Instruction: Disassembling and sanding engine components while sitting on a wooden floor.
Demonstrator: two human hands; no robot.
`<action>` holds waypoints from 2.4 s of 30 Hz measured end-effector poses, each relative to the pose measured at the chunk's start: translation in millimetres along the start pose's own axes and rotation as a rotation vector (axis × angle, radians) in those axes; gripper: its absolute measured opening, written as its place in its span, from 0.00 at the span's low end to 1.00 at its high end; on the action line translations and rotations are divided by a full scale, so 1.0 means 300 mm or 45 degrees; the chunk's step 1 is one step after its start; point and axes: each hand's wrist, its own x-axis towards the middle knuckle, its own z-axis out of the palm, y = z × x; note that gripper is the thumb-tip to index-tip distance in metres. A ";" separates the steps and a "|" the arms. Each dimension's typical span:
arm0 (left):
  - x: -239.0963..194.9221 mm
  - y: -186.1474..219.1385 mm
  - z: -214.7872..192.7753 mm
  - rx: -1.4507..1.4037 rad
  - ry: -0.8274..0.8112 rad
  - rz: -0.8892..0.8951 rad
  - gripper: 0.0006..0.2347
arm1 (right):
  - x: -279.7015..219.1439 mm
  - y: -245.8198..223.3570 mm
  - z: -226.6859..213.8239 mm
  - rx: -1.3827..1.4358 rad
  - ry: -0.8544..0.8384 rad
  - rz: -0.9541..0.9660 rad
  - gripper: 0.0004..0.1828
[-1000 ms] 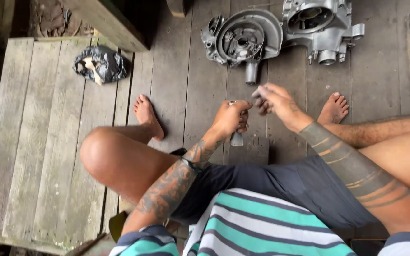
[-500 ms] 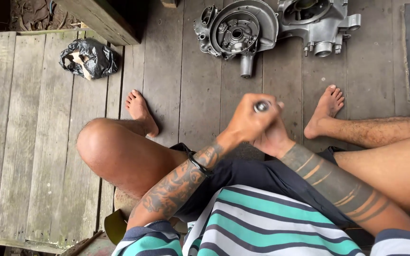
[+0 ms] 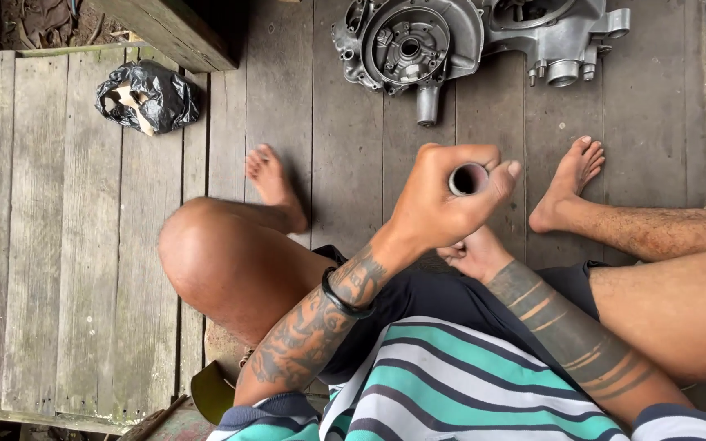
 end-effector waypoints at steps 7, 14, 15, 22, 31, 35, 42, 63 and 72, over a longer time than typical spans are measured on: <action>0.036 0.049 -0.086 0.279 0.074 0.011 0.14 | 0.080 -0.179 -0.125 -0.051 0.086 -0.160 0.14; 0.128 -0.226 -0.206 0.744 -0.030 -0.078 0.13 | 0.092 -0.533 0.036 -0.446 -0.044 -0.698 0.09; 0.142 -0.253 -0.218 0.746 -0.019 -0.083 0.13 | 0.102 -0.568 0.057 -0.451 -0.052 -0.691 0.09; 0.302 -0.434 -0.365 0.872 -0.085 0.102 0.15 | 0.148 -0.789 0.301 -0.831 -0.235 -1.016 0.12; 0.479 -0.583 -0.364 0.806 -0.216 0.060 0.09 | 0.254 -0.741 0.336 -1.067 -0.314 -1.356 0.12; 0.507 -0.678 -0.356 0.896 -0.295 0.089 0.08 | 0.266 -0.749 0.339 -1.397 -0.197 -1.563 0.09; 0.523 -0.714 -0.297 1.002 -0.401 0.060 0.04 | 0.273 -0.731 0.302 -1.543 -0.202 -1.648 0.07; 0.406 -0.805 -0.333 1.489 -0.717 -0.317 0.11 | 0.423 -0.623 0.155 -2.163 -0.383 -1.287 0.15; 0.338 -0.813 -0.348 1.584 -0.810 -0.454 0.13 | 0.428 -0.527 0.142 -2.342 -0.389 -1.272 0.16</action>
